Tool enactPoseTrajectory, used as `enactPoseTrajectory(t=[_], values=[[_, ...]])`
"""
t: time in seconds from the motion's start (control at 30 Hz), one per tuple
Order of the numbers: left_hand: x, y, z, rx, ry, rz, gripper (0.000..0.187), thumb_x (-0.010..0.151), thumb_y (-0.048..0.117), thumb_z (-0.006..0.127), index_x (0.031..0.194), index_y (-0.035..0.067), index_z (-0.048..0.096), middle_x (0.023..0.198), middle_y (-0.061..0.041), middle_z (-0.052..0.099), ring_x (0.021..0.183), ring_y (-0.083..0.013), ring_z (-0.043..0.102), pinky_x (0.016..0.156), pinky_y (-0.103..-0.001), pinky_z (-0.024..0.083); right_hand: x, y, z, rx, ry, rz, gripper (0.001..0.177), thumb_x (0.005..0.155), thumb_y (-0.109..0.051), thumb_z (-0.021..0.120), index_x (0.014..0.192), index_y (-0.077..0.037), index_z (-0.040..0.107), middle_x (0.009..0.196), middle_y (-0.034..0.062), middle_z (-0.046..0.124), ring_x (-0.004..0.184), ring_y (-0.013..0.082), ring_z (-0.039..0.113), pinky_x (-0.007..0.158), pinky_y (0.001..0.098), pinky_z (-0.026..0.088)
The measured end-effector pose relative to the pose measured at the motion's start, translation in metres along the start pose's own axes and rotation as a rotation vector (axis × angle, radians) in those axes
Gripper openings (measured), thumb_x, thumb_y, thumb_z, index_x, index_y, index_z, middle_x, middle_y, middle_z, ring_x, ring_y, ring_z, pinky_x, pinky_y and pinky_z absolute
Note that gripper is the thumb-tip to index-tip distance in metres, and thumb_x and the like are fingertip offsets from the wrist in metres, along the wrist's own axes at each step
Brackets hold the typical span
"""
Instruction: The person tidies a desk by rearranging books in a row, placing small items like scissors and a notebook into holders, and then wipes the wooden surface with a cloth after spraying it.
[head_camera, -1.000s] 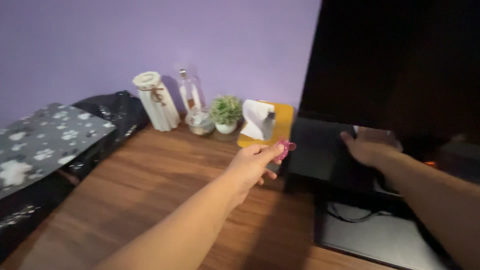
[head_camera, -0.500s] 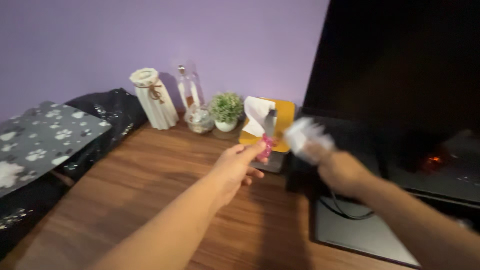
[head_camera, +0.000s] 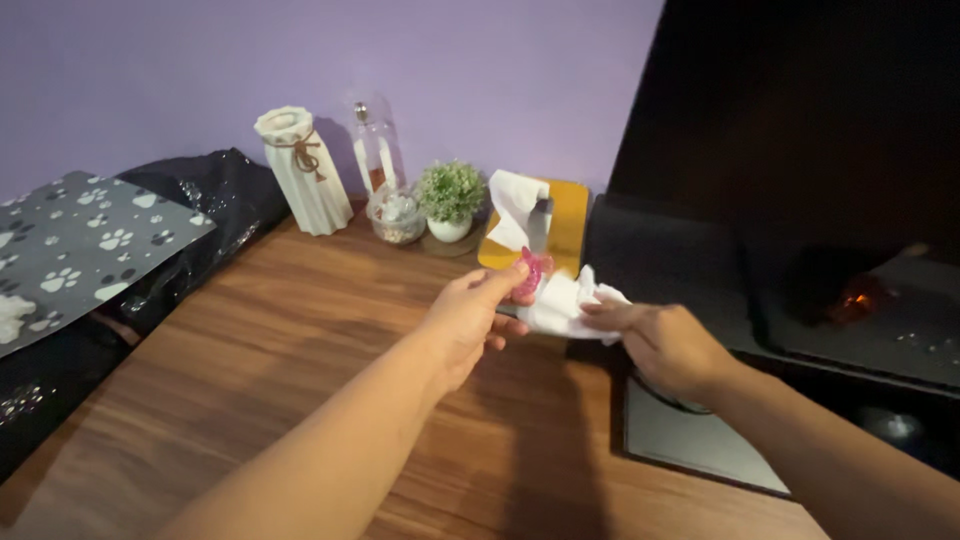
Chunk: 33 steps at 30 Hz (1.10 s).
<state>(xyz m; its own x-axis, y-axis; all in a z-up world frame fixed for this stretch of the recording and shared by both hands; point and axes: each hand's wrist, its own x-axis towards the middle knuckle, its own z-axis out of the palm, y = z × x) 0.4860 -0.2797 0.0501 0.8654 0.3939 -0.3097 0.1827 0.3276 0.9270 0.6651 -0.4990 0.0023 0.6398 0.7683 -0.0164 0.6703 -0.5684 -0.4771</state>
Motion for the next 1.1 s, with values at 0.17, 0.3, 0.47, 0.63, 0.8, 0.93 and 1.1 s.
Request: enactPoseTrajectory(t=[0.17, 0.3, 0.47, 0.63, 0.8, 0.93, 1.1], values=[[-0.002, -0.001, -0.017, -0.018, 0.069, -0.049, 0.037, 0.089, 0.045, 0.069, 0.109, 0.015, 0.065, 0.099, 0.002, 0.069, 0.067, -0.0113, 0.062, 0.054, -0.028, 0.038, 0.035, 0.021, 0.006, -0.212, 0.108, -0.121, 0.059, 0.094, -0.026, 0.039, 0.152, -0.017, 0.044, 0.166, 0.0074, 0.033, 0.152, 0.0286, 0.022, 0.119, 0.0478, 0.022], [0.003, -0.004, -0.024, -0.021, 0.077, -0.059, 0.038, 0.089, 0.046, 0.069, 0.109, 0.015, 0.064, 0.098, 0.001, 0.068, 0.067, -0.0115, 0.062, 0.052, -0.027, 0.04, 0.109, 0.042, 0.015, -0.449, 0.075, -0.055, 0.07, 0.097, -0.035, 0.042, 0.162, -0.012, 0.029, 0.164, 0.0148, 0.03, 0.15, 0.0353, 0.026, 0.116, 0.052, 0.027], [0.002, -0.003, -0.034, 0.013, 0.089, -0.079, 0.037, 0.088, 0.048, 0.069, 0.108, 0.018, 0.065, 0.096, 0.003, 0.069, 0.068, -0.0108, 0.062, 0.054, -0.027, 0.041, 0.178, 0.028, -0.001, -0.347, 0.013, 0.181, 0.067, 0.099, -0.038, 0.037, 0.164, -0.024, 0.029, 0.165, 0.0062, 0.035, 0.148, 0.0336, 0.041, 0.123, 0.0504, 0.033], [-0.002, -0.008, -0.044, 0.003, 0.113, -0.081, 0.037, 0.089, 0.048, 0.069, 0.107, 0.016, 0.065, 0.095, 0.004, 0.069, 0.07, -0.0106, 0.063, 0.056, -0.026, 0.041, 0.178, 0.02, -0.004, -0.313, 0.098, 0.183, 0.064, 0.096, -0.04, 0.036, 0.158, -0.025, 0.03, 0.168, 0.0028, 0.028, 0.146, 0.0348, 0.037, 0.116, 0.0494, 0.033], [0.0, -0.013, -0.039, -0.049, 0.098, -0.068, 0.037, 0.089, 0.046, 0.069, 0.108, 0.015, 0.064, 0.095, 0.002, 0.068, 0.07, -0.0117, 0.062, 0.055, -0.028, 0.04, 0.153, 0.027, 0.01, -0.38, 0.11, -0.003, 0.066, 0.099, -0.038, 0.043, 0.159, -0.012, 0.034, 0.163, 0.0153, 0.036, 0.147, 0.0366, 0.039, 0.119, 0.0472, 0.034], [0.003, -0.007, -0.022, -0.045, 0.087, -0.077, 0.038, 0.089, 0.047, 0.068, 0.111, 0.016, 0.064, 0.097, 0.002, 0.069, 0.068, -0.0116, 0.063, 0.055, -0.028, 0.04, 0.094, 0.019, 0.02, -0.382, 0.162, -0.192, 0.062, 0.098, -0.03, 0.046, 0.153, -0.005, 0.034, 0.162, 0.0164, 0.032, 0.148, 0.0347, 0.029, 0.116, 0.0474, 0.029], [-0.001, -0.001, 0.0, -0.057, 0.025, -0.061, 0.04, 0.089, 0.048, 0.068, 0.112, 0.015, 0.065, 0.099, 0.003, 0.069, 0.066, -0.0112, 0.063, 0.055, -0.028, 0.04, 0.024, -0.015, 0.021, -0.31, 0.162, -0.205, 0.057, 0.095, -0.023, 0.052, 0.149, -0.006, 0.042, 0.156, 0.0166, 0.043, 0.146, 0.0348, 0.037, 0.116, 0.0445, 0.034]])
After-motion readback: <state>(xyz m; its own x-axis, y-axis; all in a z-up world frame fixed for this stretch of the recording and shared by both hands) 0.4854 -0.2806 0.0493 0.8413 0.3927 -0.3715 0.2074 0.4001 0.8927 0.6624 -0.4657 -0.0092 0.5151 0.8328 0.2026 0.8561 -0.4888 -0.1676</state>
